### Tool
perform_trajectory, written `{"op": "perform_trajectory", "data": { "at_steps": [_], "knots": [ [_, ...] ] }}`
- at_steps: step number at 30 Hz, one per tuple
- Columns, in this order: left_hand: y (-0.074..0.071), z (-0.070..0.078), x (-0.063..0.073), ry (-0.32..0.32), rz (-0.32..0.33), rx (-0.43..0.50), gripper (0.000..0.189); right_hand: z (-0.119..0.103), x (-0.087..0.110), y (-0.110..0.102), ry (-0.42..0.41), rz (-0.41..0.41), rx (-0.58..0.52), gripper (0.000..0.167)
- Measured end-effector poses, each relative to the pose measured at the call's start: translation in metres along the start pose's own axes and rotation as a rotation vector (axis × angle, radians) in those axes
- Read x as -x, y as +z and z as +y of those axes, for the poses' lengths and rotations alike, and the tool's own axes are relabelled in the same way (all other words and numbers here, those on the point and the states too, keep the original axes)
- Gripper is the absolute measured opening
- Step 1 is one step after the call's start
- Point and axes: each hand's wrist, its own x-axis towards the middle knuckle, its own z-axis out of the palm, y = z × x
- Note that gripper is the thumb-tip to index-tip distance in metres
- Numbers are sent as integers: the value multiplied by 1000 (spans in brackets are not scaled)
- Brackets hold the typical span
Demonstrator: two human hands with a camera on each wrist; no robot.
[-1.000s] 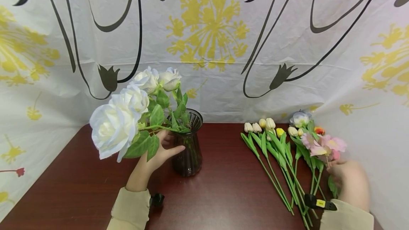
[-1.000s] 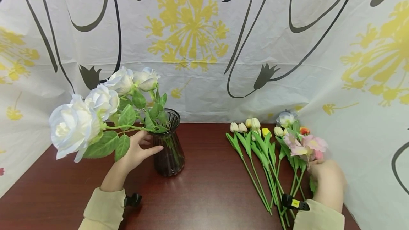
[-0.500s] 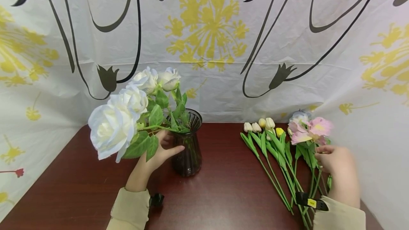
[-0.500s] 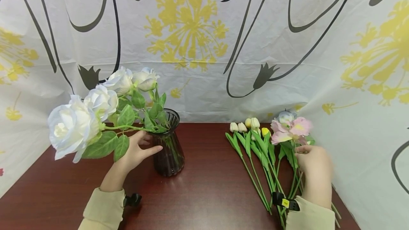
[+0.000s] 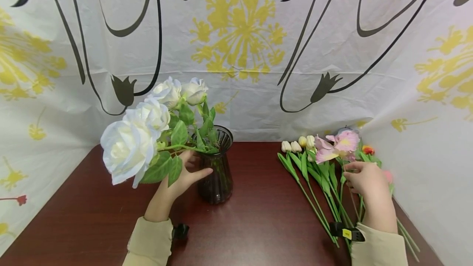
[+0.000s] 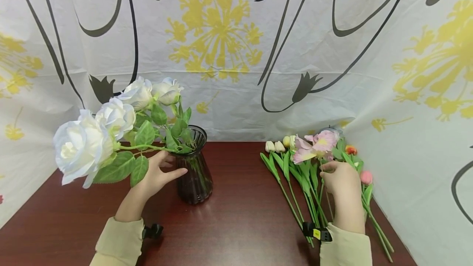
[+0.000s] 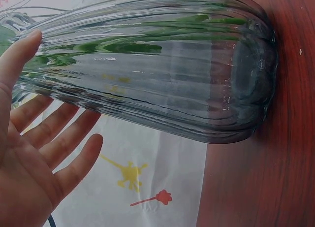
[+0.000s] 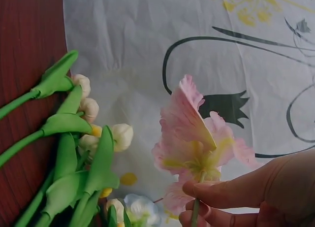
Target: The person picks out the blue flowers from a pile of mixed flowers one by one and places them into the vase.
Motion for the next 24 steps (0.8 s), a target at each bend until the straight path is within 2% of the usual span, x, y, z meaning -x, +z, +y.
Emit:
{"op": "perform_trajectory", "data": {
  "at_steps": [6,13,16,24],
  "knots": [
    [0,0,0,13,6,-4,72,-4,-4,11,-13,-6,-15,28],
    [0,-1,1,30,15,9,69,-17,-11,37,-49,-39,73,27],
    [0,-1,1,29,17,7,69,-22,-13,47,-52,-70,76,27],
    [0,1,1,8,7,0,72,-19,-20,64,-11,-120,36,24]
  ]
}}
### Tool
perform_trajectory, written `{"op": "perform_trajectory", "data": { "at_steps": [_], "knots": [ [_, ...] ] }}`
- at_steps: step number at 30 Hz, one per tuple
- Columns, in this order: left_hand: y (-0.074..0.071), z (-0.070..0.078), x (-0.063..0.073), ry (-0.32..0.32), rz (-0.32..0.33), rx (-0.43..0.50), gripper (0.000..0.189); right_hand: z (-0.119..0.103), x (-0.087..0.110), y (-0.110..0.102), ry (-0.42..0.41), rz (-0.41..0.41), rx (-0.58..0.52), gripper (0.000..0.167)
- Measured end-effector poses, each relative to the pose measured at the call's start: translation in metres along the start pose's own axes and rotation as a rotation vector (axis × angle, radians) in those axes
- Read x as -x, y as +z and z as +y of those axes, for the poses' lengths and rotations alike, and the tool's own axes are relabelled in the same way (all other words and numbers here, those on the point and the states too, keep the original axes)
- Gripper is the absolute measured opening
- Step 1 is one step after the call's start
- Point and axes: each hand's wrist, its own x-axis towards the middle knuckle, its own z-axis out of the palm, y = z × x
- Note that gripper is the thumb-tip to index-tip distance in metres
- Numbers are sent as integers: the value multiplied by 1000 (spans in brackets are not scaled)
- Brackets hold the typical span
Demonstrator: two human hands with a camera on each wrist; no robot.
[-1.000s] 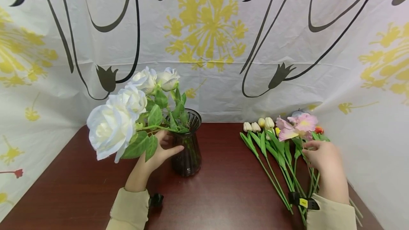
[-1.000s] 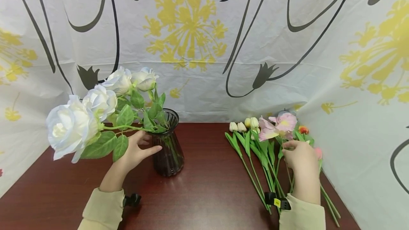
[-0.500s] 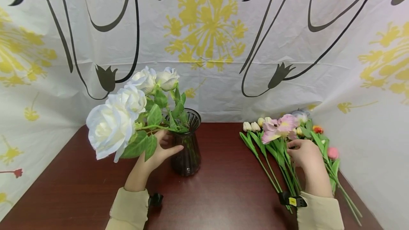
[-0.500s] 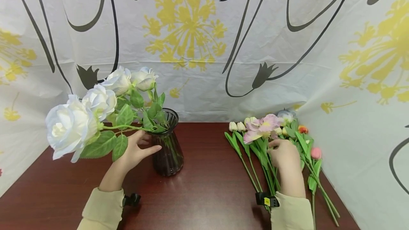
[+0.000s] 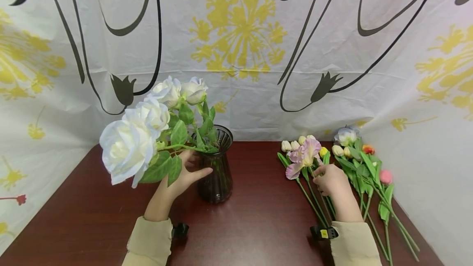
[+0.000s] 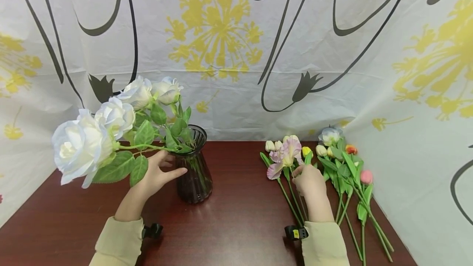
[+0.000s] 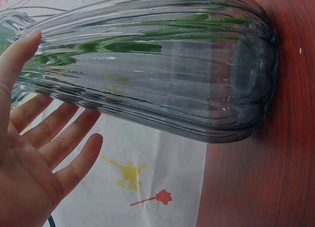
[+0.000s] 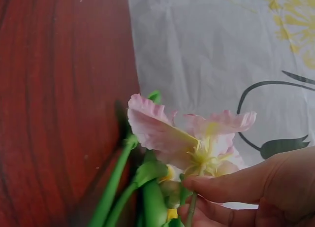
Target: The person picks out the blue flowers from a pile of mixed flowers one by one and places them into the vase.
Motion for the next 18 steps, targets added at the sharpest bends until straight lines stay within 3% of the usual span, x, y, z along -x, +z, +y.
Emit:
{"op": "perform_trajectory", "data": {
  "at_steps": [18],
  "knots": [
    [0,3,1,-6,-6,-4,74,6,-3,6,21,-5,11,10]
  ]
}}
